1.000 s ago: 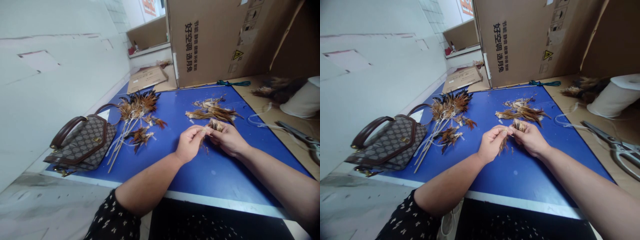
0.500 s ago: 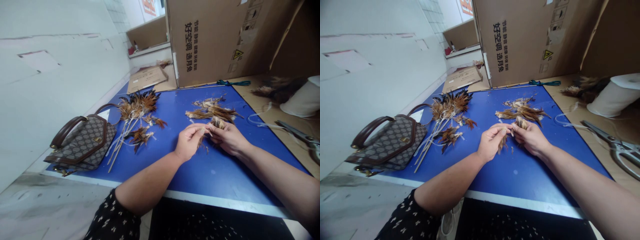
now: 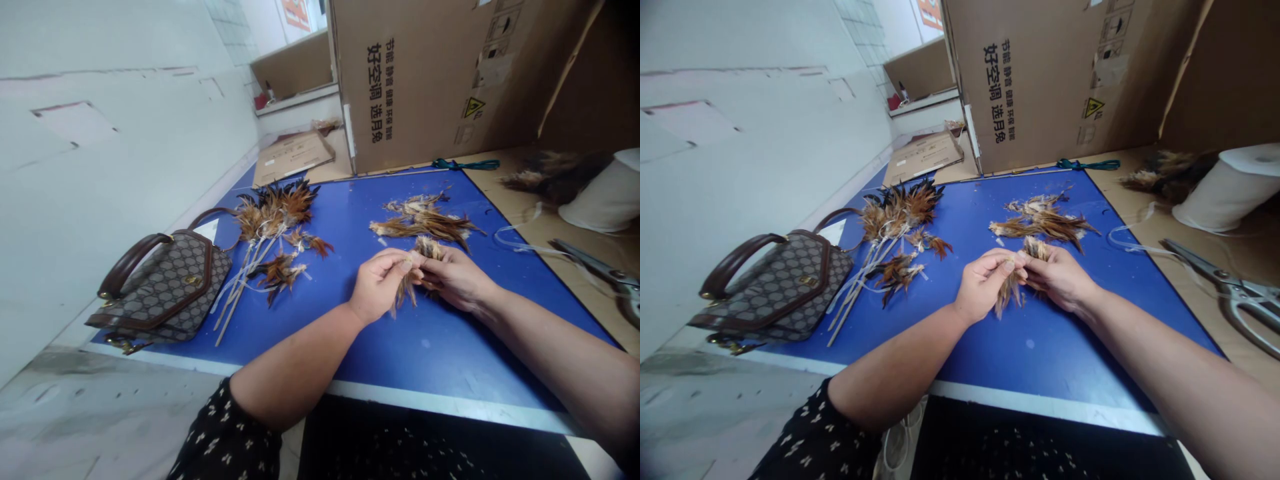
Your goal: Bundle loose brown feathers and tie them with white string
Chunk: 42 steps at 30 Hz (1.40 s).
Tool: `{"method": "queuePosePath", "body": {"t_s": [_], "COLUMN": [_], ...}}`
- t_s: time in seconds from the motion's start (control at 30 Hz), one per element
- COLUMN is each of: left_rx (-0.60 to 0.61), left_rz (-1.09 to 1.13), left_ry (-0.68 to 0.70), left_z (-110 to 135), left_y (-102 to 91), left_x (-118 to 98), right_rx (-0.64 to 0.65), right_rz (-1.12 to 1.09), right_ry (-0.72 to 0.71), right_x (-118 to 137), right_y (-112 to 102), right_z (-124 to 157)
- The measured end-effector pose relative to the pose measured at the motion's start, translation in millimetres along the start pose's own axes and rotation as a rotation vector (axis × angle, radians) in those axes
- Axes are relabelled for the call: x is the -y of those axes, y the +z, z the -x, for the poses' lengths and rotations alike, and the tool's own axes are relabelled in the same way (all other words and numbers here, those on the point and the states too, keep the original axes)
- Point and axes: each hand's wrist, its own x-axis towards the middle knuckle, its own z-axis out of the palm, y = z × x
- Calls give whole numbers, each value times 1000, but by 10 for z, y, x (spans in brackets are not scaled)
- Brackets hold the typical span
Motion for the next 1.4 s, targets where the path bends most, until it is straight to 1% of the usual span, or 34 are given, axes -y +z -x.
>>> {"method": "queuePosePath", "body": {"t_s": [0.07, 0.13, 0.2, 0.3, 0.4, 0.5, 0.57, 0.7, 0.77, 0.9, 1.0, 1.07, 1.13, 1.3, 1.4], "left_rx": [-57, -138, -214, -263, -254, -243, -230, -193, -174, -126, -78, -46, -46, -198, -224], "left_rz": [35, 16, -65, -240, -352, -334, -264, -70, -30, -40, -81, -122, -144, -177, -220], "left_ry": [-31, -36, -32, -13, 18, 6, -55, -267, -341, -366, -379, -366, -331, -225, -105], "left_z": [-11, -32, -57, -86, -92, -77, -63, -40, -33, -21, -6, 1, -1, -37, -50], "left_y": [-7, -30, -67, -124, -148, -134, -114, -66, -49, -41, -51, -62, -74, -109, -115], "left_x": [40, 99, 165, 229, 230, 206, 189, 139, 108, 75, 91, 119, 153, 215, 218], "right_rx": [-52, -139, -189, -185, -205, -222, -226, -209, -195, -208, -228, -227, -229, -237, -176], "right_rz": [33, 74, 127, 242, 371, 429, 433, 450, 455, 449, 448, 443, 432, 319, 225], "right_ry": [-33, -84, -139, -187, -180, -181, -199, -211, -215, -277, -321, -323, -303, -236, -198], "right_x": [16, 33, 42, 32, 7, -12, -14, 4, 13, 6, -7, -13, -16, -16, -3], "right_y": [-24, -43, -50, -38, -17, -15, -22, -33, -32, -32, -37, -41, -47, -52, -24], "right_z": [-4, 1, 16, 46, 59, 45, 34, 36, 46, 46, 35, 34, 38, 42, 43]}}
